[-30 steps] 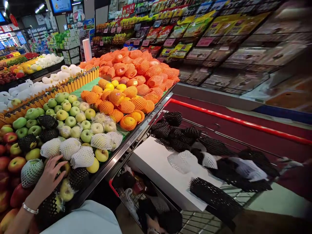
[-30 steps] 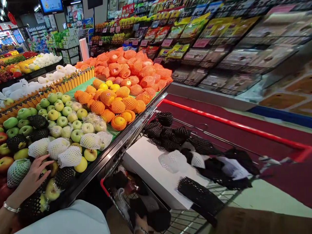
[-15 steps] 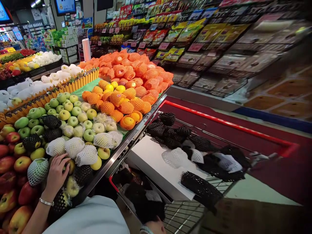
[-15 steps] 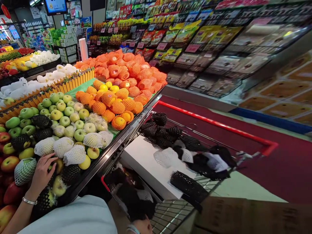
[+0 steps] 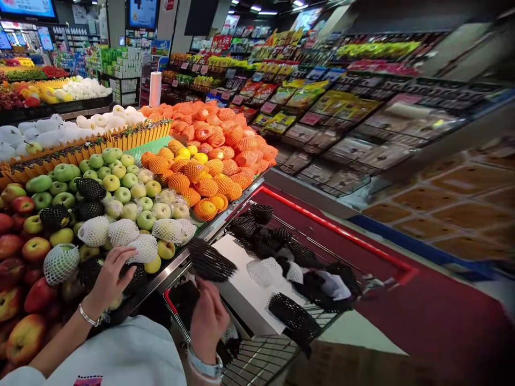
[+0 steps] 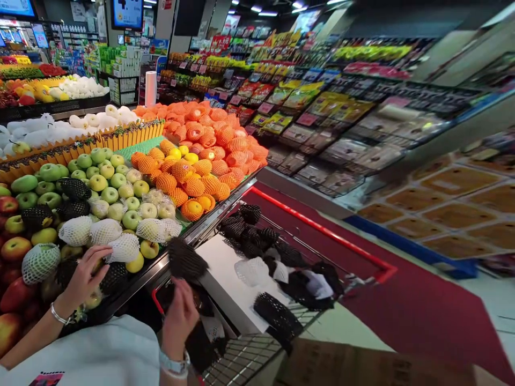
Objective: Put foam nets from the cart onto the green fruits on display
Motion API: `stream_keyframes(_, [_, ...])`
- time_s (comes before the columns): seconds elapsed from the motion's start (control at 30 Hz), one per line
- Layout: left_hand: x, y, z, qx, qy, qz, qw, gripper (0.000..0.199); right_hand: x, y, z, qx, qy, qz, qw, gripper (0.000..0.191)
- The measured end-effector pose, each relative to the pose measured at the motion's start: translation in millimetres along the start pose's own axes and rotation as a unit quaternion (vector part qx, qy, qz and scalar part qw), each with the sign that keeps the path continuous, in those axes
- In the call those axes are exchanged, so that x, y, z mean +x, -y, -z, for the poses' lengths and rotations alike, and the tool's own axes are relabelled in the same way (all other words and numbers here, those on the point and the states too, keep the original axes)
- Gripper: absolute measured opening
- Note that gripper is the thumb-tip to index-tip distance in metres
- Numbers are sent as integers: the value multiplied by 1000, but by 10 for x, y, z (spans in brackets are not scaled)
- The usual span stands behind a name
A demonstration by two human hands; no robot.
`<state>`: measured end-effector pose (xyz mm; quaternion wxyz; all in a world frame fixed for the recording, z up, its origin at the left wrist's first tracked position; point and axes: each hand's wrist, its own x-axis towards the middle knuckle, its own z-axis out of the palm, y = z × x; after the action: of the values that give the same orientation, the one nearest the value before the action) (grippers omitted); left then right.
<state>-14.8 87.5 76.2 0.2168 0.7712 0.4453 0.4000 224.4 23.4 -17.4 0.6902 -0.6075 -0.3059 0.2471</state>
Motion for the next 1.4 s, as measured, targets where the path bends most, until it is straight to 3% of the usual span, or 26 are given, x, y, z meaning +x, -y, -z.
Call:
stream_keyframes(0.1, [8,-93,-91,-160,52,-1,986,60,-291,411,-302,71,157,2,985,25])
stream_keyframes(0.2, [-25,-85,-121,-251,53,3,967,91,-443,615,-430,115,217,-2,969,27])
stream_keyframes(0.3, [-42,-20,-90,-259,-24,71,963,93,-463,679,-447,139,260,-7,956,31])
stream_keyframes(0.37, [-32,20,-51,-262,-49,141,953,78,-451,678,-453,148,280,-15,948,32])
stream_keyframes(0.47, [-2,36,5,-244,-73,234,938,44,-436,635,-501,157,255,-41,953,26])
stream_keyframes(0.53, [16,20,36,-223,-96,244,939,34,-423,603,-552,159,220,-54,961,22])
stream_keyframes(0.63, [35,-9,77,-192,-131,194,953,27,-401,601,-614,141,132,-44,980,18])
stream_keyframes(0.73, [41,-11,109,-127,-181,128,967,21,-414,684,-630,116,29,33,992,22])
stream_keyframes(0.77, [41,-8,115,-101,-196,109,969,20,-431,725,-631,104,37,63,992,19])
stream_keyframes(0.83, [34,-10,108,-66,-204,84,973,19,-476,810,-649,64,139,106,983,17])
stream_keyframes(0.93, [-3,-41,41,-83,-172,76,979,23,-546,885,-743,-7,302,114,946,23])
stream_keyframes(1.0, [-51,-72,-33,-120,-128,81,981,30,-575,868,-825,-18,323,98,941,38])
stream_keyframes(1.07, [-111,-102,-111,-157,-87,86,980,35,-585,810,-879,1,305,73,950,44])
stream_keyframes(1.17, [-178,-136,-185,-205,-40,102,973,32,-570,726,-870,38,257,43,965,33])
stream_keyframes(1.23, [-188,-156,-193,-225,-6,118,967,47,-535,710,-823,42,238,35,970,31])
stream_keyframes(1.3, [-174,-181,-170,-214,24,121,969,59,-470,717,-764,27,217,37,975,30])
stream_keyframes(1.4, [-159,-225,-105,-136,25,63,988,51,-315,716,-669,-7,131,34,991,23])
